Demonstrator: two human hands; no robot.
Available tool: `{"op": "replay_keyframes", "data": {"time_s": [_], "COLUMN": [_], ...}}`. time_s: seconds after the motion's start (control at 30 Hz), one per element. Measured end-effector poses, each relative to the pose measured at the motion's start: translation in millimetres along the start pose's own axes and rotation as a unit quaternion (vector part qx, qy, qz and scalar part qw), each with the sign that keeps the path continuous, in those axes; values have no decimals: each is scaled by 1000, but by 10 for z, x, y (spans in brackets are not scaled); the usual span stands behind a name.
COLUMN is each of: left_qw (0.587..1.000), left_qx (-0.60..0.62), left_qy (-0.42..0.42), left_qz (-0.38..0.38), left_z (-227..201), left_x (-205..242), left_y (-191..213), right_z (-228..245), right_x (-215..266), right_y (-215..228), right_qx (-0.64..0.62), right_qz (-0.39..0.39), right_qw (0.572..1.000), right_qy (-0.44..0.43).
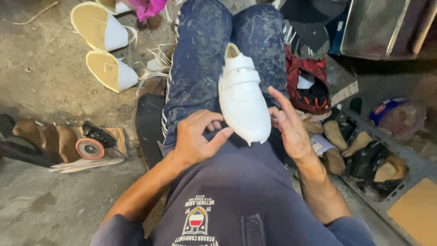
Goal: The person sits on the floor and uses a pair of pliers to pull and adjust the edges of a white shoe held on their lap. They repeatedly use the pliers to grip and manipulate the shoe's upper material, occasionally switching to a hammer to tap the shoe.
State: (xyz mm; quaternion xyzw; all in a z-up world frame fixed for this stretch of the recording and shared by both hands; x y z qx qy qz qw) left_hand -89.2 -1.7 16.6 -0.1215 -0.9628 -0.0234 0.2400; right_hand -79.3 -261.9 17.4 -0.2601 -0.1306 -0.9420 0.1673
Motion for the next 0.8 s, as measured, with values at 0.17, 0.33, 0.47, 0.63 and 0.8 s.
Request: {"op": "replay_keyframes", "data": {"time_s": [0.17, 0.33, 0.47, 0.63, 0.8], "left_qw": [843, 825, 847, 856, 863], "left_qx": [-260, -271, -261, -264, -250], "left_qy": [-454, -493, -464, -445, -437], "left_qz": [-124, 54, 7, -20, -36], "left_z": [-190, -339, -296, -292, -327], "left_x": [-367, -675, -595, -521, -555], "left_y": [-20, -283, -531, -619, -651], "right_z": [-8, 338, 192, 147, 87], "right_x": [30, 134, 302, 386, 348], "right_y": [8, 8, 17, -35, 29], "right_qx": [-174, -232, -253, -255, -228], "right_qz": [76, 60, -5, -31, -45], "right_qw": [980, 970, 968, 966, 973], "right_qy": [51, 38, 5, -1, 11]}}
Point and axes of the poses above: each hand's wrist, its own x-axis away from the middle knuckle, its own y-axis out of the back of the hand, z = x × y, the point moved 2 cm from there along -x, towards the middle knuckle, and after that the axes turned 4 degrees about x, right-handed, at the moved point
